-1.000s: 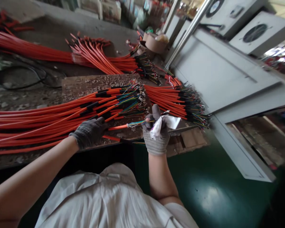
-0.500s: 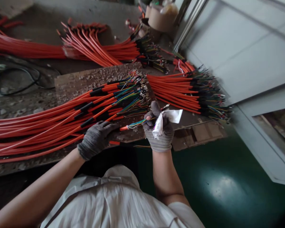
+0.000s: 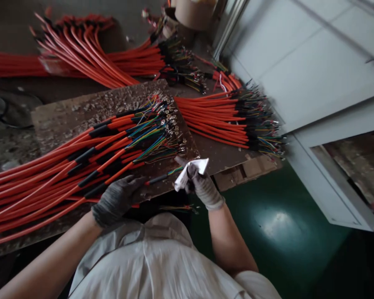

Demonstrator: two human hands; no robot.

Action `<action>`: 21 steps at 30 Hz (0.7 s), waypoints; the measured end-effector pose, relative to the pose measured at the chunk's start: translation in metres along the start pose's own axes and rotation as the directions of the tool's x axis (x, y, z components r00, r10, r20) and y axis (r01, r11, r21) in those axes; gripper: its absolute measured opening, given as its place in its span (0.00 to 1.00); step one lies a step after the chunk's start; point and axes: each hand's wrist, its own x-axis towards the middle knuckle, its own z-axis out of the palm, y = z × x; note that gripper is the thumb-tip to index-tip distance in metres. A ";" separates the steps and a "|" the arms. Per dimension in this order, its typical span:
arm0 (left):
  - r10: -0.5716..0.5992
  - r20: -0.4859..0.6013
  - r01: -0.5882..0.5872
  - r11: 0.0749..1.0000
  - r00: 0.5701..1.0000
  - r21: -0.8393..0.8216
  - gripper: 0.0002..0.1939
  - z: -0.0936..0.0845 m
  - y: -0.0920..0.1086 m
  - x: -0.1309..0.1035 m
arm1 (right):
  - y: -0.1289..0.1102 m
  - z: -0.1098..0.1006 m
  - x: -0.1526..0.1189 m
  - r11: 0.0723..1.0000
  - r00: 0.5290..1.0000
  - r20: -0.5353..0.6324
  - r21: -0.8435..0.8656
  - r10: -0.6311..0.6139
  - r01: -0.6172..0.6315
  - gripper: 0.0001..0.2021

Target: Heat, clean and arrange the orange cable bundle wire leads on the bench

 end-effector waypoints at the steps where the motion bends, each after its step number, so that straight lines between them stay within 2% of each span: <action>1: -0.018 0.009 0.016 0.990 1.000 0.138 0.16 0.002 0.000 -0.003 | -0.002 -0.008 -0.009 1.000 1.000 -0.001 -0.013 0.011 -0.011 0.25; 3: -0.054 0.029 0.041 0.944 0.998 0.329 0.17 0.004 0.003 -0.003 | -0.006 -0.020 -0.026 0.997 1.000 -0.023 0.080 -0.005 0.007 0.28; 6: -0.099 0.023 0.079 0.898 0.995 0.432 0.19 0.001 0.009 0.015 | -0.004 -0.016 -0.042 0.909 0.990 -0.087 0.395 -0.107 0.133 0.29; 9: -0.138 0.053 0.087 0.836 0.989 0.542 0.23 -0.003 0.016 0.043 | 0.009 0.016 -0.039 0.749 0.993 -0.073 0.652 -0.091 0.117 0.23; 12: -0.137 0.047 0.086 0.812 0.989 0.578 0.22 -0.004 0.018 0.057 | 0.025 0.056 -0.028 0.620 0.999 -0.049 0.783 -0.010 0.044 0.18; 13: -0.115 0.002 0.095 0.828 0.993 0.552 0.23 -0.003 0.016 0.057 | 0.030 0.067 -0.026 0.598 0.998 -0.058 0.800 0.018 0.036 0.16; 15: -0.047 -0.198 0.130 0.891 0.979 0.434 0.24 -0.004 0.010 0.053 | 0.040 0.086 -0.025 0.588 0.993 -0.099 0.808 0.067 0.041 0.14; 16: -0.012 -0.333 0.133 0.930 0.943 0.343 0.23 -0.005 0.007 0.051 | 0.044 0.094 -0.026 0.593 0.990 -0.119 0.804 0.077 0.050 0.14; 18: 0.023 -0.578 0.076 0.986 0.815 0.146 0.19 -0.008 0.002 0.049 | 0.050 0.107 -0.029 0.619 0.990 -0.137 0.781 0.043 0.082 0.15; 19: 0.011 -0.656 0.030 0.998 0.755 0.052 0.17 -0.011 0.001 0.049 | 0.052 0.113 -0.030 0.638 0.990 -0.141 0.763 0.004 0.106 0.16; 20: -0.016 -0.695 -0.021 0.999 0.719 -0.045 0.15 -0.015 0.001 0.049 | 0.052 0.118 -0.030 0.659 0.989 -0.143 0.740 -0.041 0.134 0.16; 21: -0.056 -0.697 -0.070 0.986 0.715 -0.151 0.14 -0.020 0.002 0.049 | 0.052 0.122 -0.029 0.678 0.986 -0.146 0.717 -0.082 0.162 0.17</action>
